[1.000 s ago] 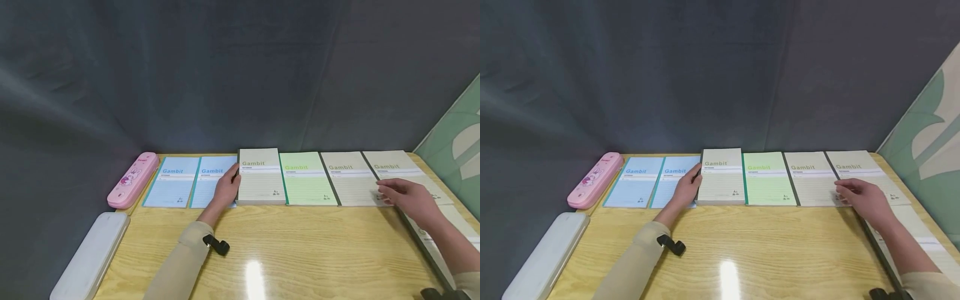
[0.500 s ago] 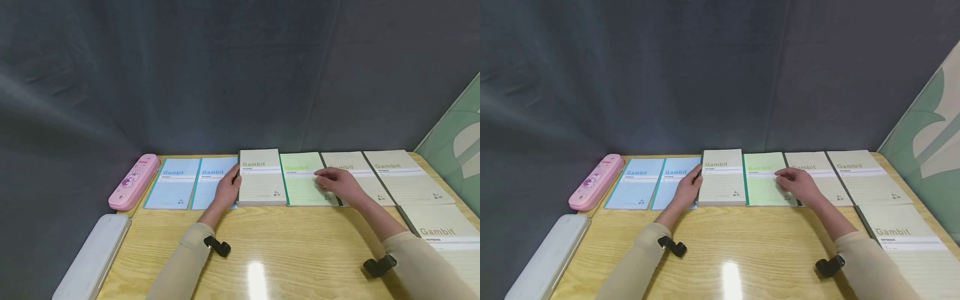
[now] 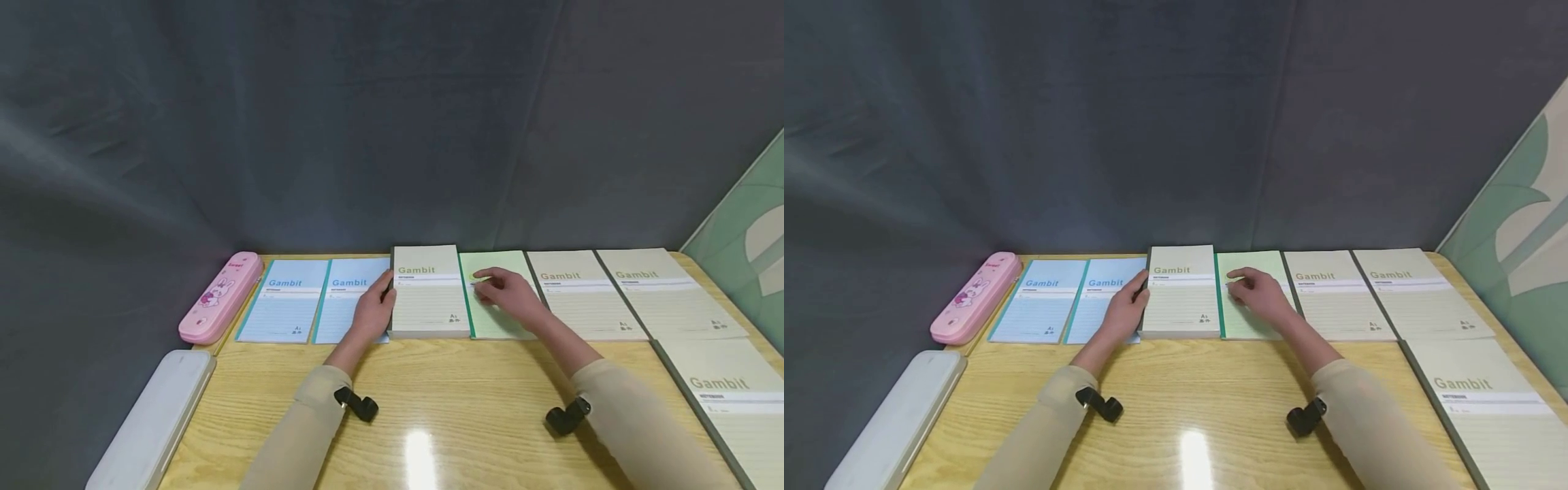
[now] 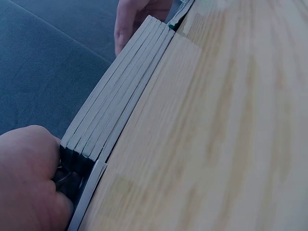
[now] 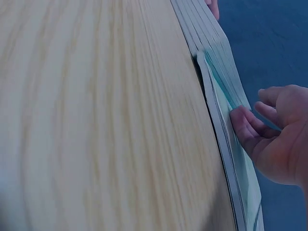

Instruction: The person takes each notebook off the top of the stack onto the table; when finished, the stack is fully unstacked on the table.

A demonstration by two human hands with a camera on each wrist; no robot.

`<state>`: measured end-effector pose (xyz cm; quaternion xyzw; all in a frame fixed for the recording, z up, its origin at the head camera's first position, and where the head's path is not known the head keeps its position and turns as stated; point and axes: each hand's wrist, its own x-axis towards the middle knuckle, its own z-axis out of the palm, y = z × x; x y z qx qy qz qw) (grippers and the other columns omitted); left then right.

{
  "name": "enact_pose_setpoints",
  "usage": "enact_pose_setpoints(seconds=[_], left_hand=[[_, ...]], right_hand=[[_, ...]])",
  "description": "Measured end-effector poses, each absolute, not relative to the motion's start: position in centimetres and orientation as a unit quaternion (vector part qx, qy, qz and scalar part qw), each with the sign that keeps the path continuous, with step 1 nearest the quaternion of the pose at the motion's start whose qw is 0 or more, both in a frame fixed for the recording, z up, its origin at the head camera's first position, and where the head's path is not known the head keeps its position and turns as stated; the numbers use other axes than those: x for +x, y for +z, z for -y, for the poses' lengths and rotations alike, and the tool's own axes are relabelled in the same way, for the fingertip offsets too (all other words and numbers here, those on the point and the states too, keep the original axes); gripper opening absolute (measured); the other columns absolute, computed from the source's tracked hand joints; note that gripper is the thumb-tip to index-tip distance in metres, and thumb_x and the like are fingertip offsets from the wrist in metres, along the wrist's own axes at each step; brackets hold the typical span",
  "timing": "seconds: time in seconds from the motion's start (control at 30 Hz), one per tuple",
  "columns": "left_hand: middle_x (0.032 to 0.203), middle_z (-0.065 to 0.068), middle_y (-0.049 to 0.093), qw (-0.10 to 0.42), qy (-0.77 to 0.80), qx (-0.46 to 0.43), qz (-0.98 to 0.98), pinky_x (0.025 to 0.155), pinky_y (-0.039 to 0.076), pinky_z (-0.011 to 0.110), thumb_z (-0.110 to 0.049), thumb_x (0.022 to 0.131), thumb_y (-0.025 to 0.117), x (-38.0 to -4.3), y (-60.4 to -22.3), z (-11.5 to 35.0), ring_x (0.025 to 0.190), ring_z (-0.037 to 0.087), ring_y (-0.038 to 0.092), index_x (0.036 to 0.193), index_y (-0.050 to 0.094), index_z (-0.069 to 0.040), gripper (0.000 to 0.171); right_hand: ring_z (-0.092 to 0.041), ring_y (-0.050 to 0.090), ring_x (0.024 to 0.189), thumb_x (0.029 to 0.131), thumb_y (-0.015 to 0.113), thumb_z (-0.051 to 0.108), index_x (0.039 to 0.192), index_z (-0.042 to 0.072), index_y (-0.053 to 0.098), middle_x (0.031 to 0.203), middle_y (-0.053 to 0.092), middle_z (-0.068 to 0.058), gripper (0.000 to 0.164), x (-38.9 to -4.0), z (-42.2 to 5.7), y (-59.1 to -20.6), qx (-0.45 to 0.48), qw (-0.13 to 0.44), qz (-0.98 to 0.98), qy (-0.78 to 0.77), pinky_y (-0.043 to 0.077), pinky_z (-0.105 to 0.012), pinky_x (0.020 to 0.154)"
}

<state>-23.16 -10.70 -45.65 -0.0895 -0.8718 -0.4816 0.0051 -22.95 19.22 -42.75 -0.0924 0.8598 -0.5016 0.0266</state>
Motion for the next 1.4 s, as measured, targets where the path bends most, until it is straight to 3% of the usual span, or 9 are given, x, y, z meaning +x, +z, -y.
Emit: enact_pose_setpoints(seconds=[0.2,0.4,0.6,0.9,1.07,1.4], left_hand=[[0.163,0.006,0.032,0.006,-0.486,-0.092,0.869,0.122,0.024,0.039,-0.021,0.110,0.045,-23.2,-45.7,10.7,0.150,0.024,0.026,0.158,0.036,-0.009,0.050],[0.162,0.007,0.033,0.007,-0.484,-0.095,0.870,0.122,0.024,0.039,-0.021,0.110,0.045,-23.2,-45.9,10.7,0.150,0.025,0.027,0.158,0.036,-0.009,0.050],[0.162,0.008,0.033,0.008,-0.488,-0.091,0.868,0.122,0.024,0.039,-0.021,0.110,0.046,-23.2,-46.0,10.7,0.150,0.025,0.027,0.158,0.036,-0.008,0.051],[0.163,0.005,0.031,-0.004,-0.496,-0.081,0.864,0.121,0.026,0.036,-0.025,0.109,0.047,-23.4,-45.8,10.6,0.150,0.022,0.027,0.159,0.033,-0.011,0.054],[0.163,0.006,0.031,-0.002,-0.481,-0.088,0.872,0.122,0.024,0.038,-0.019,0.110,0.046,-23.4,-45.7,10.6,0.150,0.024,0.025,0.157,0.036,-0.007,0.050],[0.163,0.005,0.032,0.001,-0.471,-0.081,0.878,0.122,0.023,0.037,-0.022,0.108,0.048,-23.3,-45.7,10.6,0.150,0.022,0.026,0.157,0.037,-0.008,0.051]], right_hand=[[-0.024,0.069,0.089,0.103,0.059,0.011,0.138,-0.007,0.054,0.108,0.064,-0.025,0.040,-23.5,-17.1,-42.7,-0.071,0.037,-0.821,-0.565,0.062,-0.035,0.079],[-0.018,0.066,0.082,0.099,0.068,0.014,0.134,-0.004,0.058,0.109,0.062,-0.020,0.041,-24.1,-15.8,-43.0,-0.053,0.042,-0.838,-0.541,0.062,-0.032,0.073],[-0.021,0.065,0.079,0.095,0.074,0.016,0.134,0.000,0.059,0.108,0.060,-0.017,0.045,-24.3,-15.4,-42.7,-0.052,0.045,-0.866,-0.495,0.059,-0.033,0.072],[-0.017,0.062,0.074,0.097,0.069,0.009,0.134,-0.003,0.060,0.109,0.061,-0.019,0.040,-24.5,-16.0,-42.5,-0.052,0.041,-0.867,-0.493,0.056,-0.029,0.068],[-0.017,0.056,0.073,0.098,0.066,0.004,0.136,-0.004,0.059,0.107,0.057,-0.018,0.039,-24.2,-16.4,-42.5,-0.050,0.051,-0.858,-0.509,0.052,-0.027,0.065],[-0.013,0.046,0.067,0.102,0.059,0.003,0.143,-0.002,0.054,0.098,0.055,-0.007,0.042,-23.7,-17.8,-42.8,-0.028,0.084,-0.811,-0.579,0.043,-0.025,0.059]])
